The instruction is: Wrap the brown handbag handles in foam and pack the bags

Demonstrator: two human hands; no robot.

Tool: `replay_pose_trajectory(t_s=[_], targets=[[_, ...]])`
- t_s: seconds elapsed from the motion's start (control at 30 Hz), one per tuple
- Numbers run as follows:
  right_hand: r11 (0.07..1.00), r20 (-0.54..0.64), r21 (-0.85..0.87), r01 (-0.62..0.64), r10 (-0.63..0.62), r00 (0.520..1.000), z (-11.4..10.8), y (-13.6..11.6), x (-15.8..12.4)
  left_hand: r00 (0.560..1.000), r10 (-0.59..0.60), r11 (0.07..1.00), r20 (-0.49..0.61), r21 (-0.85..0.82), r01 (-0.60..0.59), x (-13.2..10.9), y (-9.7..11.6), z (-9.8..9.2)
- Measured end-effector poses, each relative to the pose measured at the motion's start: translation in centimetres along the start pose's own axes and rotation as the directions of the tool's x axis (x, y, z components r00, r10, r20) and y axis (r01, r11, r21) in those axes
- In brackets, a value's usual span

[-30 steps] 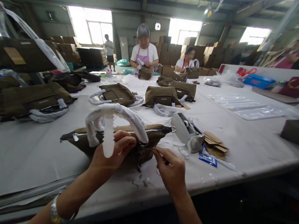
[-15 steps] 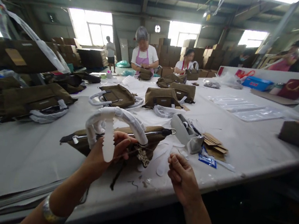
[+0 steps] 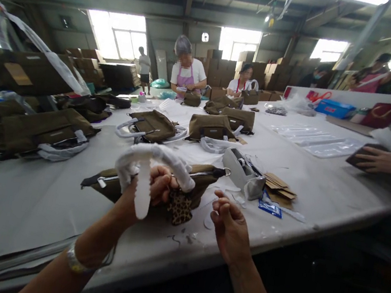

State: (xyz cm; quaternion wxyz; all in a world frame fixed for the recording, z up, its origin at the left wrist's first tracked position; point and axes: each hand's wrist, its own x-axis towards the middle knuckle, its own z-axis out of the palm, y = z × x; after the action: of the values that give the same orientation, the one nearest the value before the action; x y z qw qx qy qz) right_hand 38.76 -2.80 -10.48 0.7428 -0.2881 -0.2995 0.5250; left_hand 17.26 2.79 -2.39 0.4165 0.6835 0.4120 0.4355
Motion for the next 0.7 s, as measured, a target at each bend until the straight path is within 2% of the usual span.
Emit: replay_pose_trajectory(t_s=[0.07, 0.13, 0.2, 0.3, 0.37, 0.43, 0.5, 0.6, 0.7], targets=[[1.0, 0.043, 0.013, 0.004, -0.004, 0.999, 0.7, 0.4, -0.2, 0.997, -0.005, 0.994, 0.074, 0.108, -0.003, -0.2, 0.0, 0.2], [1.0, 0.115, 0.007, 0.021, -0.022, 0.993, 1.5, 0.7, -0.5, 0.998, 0.029, 0.977, 0.056, 0.208, -0.04, -0.4, 0.2, 0.7], [0.992, 0.206, -0.1, 0.076, -0.054, 0.977, 2.3, 0.7, -0.9, 0.998, 0.063, 0.971, 0.014, 0.228, -0.065, -0.4, 0.3, 1.1], [0.929, 0.307, -0.331, 0.166, -0.06, 0.95, 2.9, 0.4, -1.5, 0.998, 0.061, 0.997, -0.017, 0.043, -0.06, -0.2, 0.1, 1.5], [0.914, 0.275, -0.377, 0.15, -0.044, 0.96, 3.0, 0.2, -1.6, 1.0, 0.017, 0.995, 0.022, -0.094, -0.015, -0.1, -0.4, 1.2], [0.951, 0.184, -0.292, 0.099, -0.046, 0.982, 2.9, 0.0, -1.5, 0.998, -0.02, 0.982, 0.063, -0.188, 0.032, -0.2, -0.9, 0.7], [0.988, 0.119, -0.147, 0.044, -0.026, 0.992, 2.9, 0.0, -1.4, 0.999, -0.03, 0.95, 0.038, -0.308, 0.04, -0.4, -1.4, 0.2], [0.998, 0.11, 0.043, -0.036, 0.031, 0.993, 3.0, -0.2, -1.2, 0.999, -0.036, 0.882, 0.033, -0.468, 0.047, -1.0, -1.7, -0.1], [0.997, 0.134, 0.056, -0.05, 0.042, 0.99, 3.2, -0.3, -1.1, 0.986, 0.035, 0.887, 0.164, -0.459, 0.045, -1.4, -1.4, 0.1]])
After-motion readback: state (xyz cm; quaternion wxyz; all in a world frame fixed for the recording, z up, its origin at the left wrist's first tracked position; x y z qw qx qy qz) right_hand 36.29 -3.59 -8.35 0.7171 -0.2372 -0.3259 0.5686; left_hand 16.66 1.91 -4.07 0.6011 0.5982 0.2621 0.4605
